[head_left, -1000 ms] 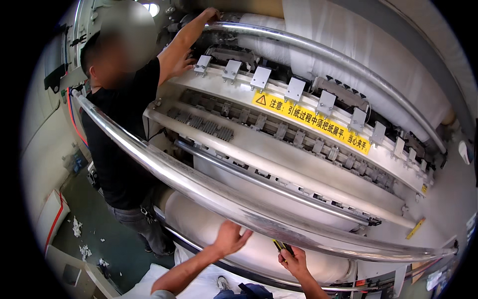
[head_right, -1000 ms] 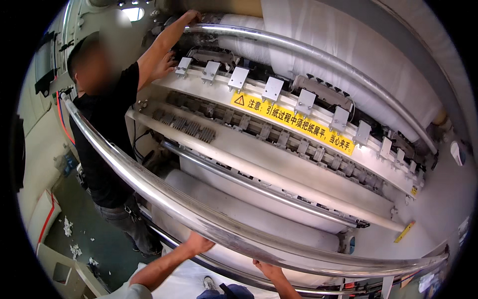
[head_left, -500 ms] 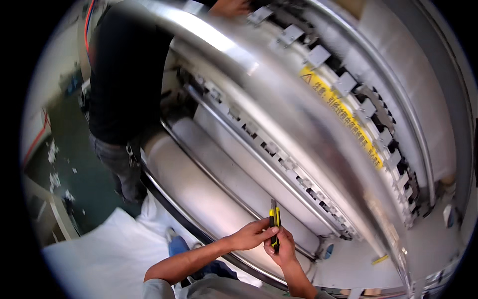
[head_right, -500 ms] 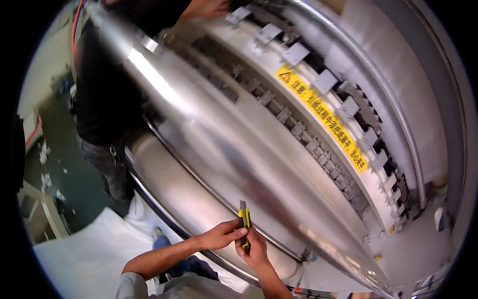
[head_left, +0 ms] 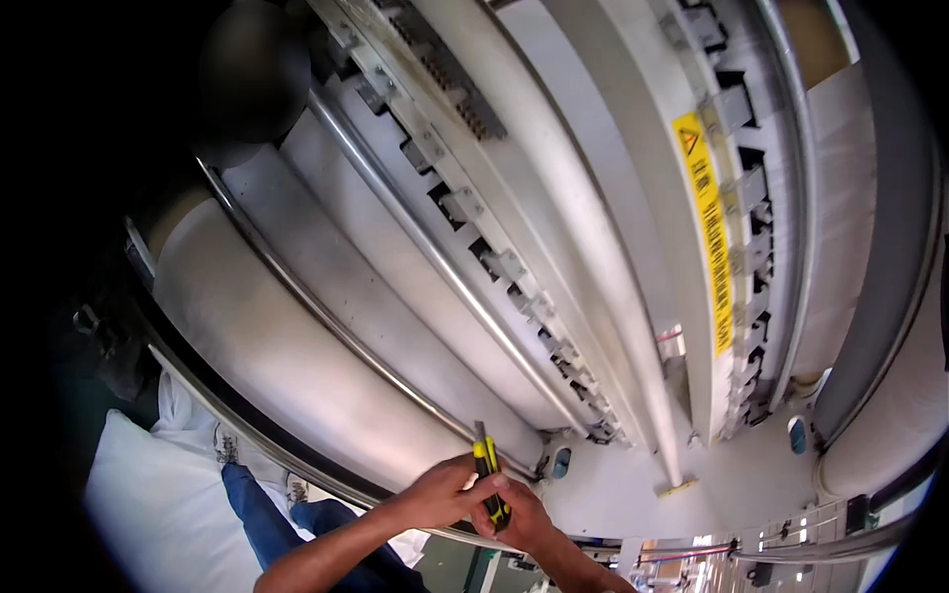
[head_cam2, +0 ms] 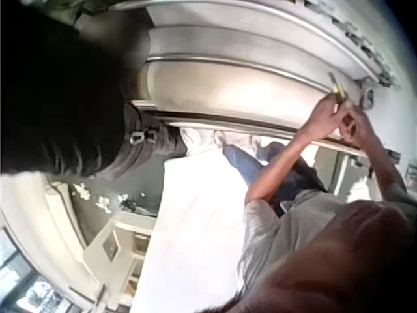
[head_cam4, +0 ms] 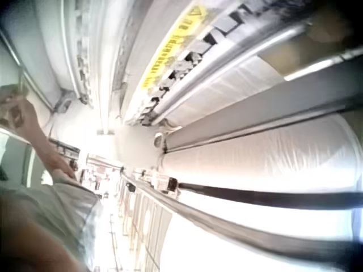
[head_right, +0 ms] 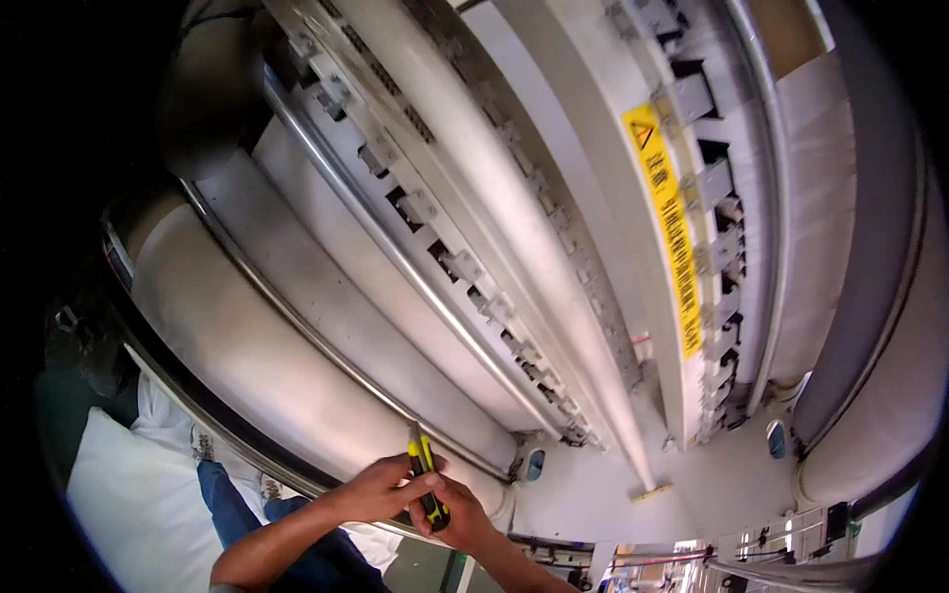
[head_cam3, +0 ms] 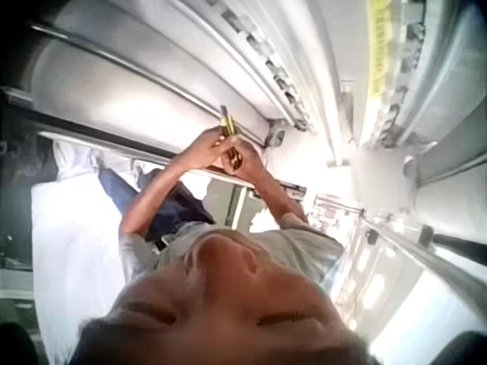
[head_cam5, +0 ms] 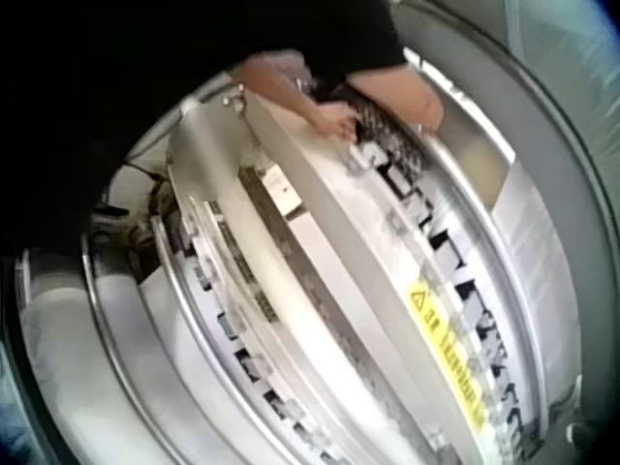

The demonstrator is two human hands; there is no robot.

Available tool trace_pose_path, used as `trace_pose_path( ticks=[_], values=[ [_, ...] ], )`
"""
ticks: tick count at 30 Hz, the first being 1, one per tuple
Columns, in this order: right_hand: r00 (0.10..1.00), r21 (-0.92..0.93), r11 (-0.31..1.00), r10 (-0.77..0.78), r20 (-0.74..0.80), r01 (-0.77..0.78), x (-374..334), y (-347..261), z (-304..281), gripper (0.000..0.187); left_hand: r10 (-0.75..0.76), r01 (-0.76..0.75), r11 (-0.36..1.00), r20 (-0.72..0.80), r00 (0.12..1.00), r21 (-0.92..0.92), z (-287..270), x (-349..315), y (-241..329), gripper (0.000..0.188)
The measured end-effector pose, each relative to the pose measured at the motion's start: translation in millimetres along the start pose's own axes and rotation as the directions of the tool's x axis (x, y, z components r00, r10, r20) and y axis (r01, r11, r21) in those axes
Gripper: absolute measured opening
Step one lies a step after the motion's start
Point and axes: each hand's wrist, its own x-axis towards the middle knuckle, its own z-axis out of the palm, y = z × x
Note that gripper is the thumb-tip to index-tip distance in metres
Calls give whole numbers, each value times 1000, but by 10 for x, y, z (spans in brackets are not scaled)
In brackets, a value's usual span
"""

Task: The person uses a hand-held cutter to trim large rolls of white fabric and assists another individual in feeding the fabric through the rollers of an industrial machine.

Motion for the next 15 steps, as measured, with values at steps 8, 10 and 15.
trace_pose_path(
  ticks=[8, 10, 15],
  values=[
    [998, 352, 936, 4, -59, 17, -52, 390, -153, 36, 775, 64, 559, -549, 314, 826, -1300, -920, 823, 57],
    [994, 243, 966, -71, -86, 90, -27, 123, -237, 37, 881, 227, 230, -301, 366, 947, -1372, -915, 1305, 54],
    [668, -439, 768, -631, -395, 466, -134, -370, -665, 50, 755, 107, -317, 182, 630, 942, -1366, -120, 2140, 47]
  ],
)
